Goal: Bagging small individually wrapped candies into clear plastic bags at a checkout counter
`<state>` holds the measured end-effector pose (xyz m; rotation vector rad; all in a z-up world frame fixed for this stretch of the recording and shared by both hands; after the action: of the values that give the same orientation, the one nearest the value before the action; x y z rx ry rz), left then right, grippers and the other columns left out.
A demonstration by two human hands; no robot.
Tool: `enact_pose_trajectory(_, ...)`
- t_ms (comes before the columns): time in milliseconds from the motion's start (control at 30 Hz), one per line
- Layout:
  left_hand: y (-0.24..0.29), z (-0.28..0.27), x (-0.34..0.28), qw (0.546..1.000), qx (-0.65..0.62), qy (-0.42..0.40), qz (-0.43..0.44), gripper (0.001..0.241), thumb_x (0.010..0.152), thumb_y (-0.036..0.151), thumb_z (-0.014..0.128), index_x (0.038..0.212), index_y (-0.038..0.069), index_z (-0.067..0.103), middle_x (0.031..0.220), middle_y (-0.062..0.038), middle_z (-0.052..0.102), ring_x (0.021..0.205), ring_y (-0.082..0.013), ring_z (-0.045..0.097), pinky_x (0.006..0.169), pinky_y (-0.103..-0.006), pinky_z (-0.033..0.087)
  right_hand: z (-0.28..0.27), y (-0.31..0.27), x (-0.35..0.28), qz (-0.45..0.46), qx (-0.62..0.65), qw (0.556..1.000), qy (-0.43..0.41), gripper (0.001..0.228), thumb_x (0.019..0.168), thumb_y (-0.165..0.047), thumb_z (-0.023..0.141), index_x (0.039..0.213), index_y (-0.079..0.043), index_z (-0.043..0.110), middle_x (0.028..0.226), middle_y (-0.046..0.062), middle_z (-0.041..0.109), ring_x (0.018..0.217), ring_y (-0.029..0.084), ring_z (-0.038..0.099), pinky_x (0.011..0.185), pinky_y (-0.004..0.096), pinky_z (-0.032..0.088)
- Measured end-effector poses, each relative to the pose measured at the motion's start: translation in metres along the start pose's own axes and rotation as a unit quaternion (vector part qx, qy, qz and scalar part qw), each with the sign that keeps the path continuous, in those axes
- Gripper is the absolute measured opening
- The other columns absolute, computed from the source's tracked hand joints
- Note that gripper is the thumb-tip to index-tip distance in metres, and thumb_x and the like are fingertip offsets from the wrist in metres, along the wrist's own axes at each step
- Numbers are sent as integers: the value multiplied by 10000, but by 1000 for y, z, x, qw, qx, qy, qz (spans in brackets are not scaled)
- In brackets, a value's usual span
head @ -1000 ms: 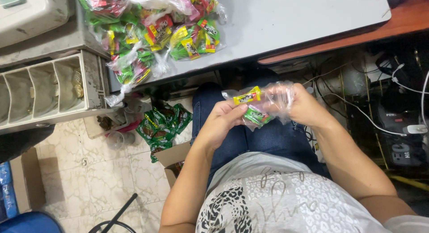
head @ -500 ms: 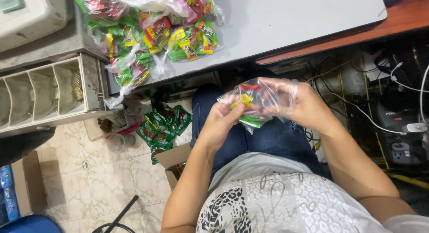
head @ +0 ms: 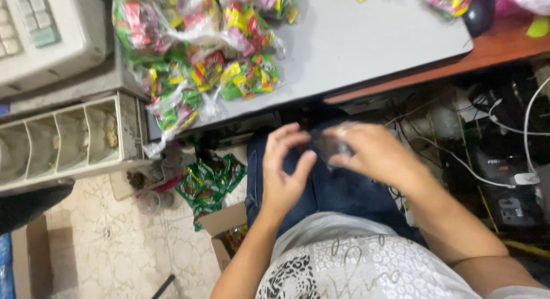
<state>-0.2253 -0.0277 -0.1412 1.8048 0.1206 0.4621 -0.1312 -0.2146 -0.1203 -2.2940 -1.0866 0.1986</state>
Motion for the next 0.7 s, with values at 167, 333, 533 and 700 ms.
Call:
enact_pose_trajectory(167, 10, 13, -4, 987, 88, -136, 7, 76, 906, 134, 717, 966, 102, 751, 1292, -147, 513, 1157, -401, 555, 1060, -500, 442, 48, 2, 6, 69, -25, 995, -64, 393, 829, -228, 705, 1200, -100, 681, 1193, 155, 734, 1093, 375, 718, 875, 526, 593)
enact_pose_trajectory(333, -3, 17, 0, 983, 162, -84, 26, 83, 900, 128, 702, 896, 97, 779, 1032, -72, 705, 890, -318, 668, 829, -401, 535, 13, -9, 20, 24, 43, 994, -100, 237, 825, -133, 681, 1062, -149, 690, 1034, 97, 756, 962, 381, 739, 783, 518, 605)
enact_pose_trajectory(533, -16, 13, 13, 997, 63, -17, 31, 164, 888, -21, 610, 945, 52, 746, 930, -60, 718, 688, -160, 635, 627, -281, 488, -73, 53, 85, -63, 42, 996, 57, 248, 925, -138, 685, 1166, -122, 737, 1064, 22, 795, 858, 157, 722, 792, 311, 541)
enact_pose_trajectory(700, 0, 9, 27, 994, 46, -76, 65, 328, 872, -67, 497, 1062, 36, 744, 1121, -121, 759, 1037, -255, 753, 912, -303, 559, -108, 155, 193, -1, -232, 972, 50, 862, 726, 209, 577, 1510, -148, 528, 1538, 287, 422, 1436, 483, 350, 1142, 589, 333)
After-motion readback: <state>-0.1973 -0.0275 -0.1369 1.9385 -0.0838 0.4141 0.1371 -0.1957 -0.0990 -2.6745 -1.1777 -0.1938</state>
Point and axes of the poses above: each hand's wrist, its own x-axis towards the middle knuckle, its own z-axis out of the palm, y = z × x, the point moved 1 cm from there along x, towards the middle knuckle
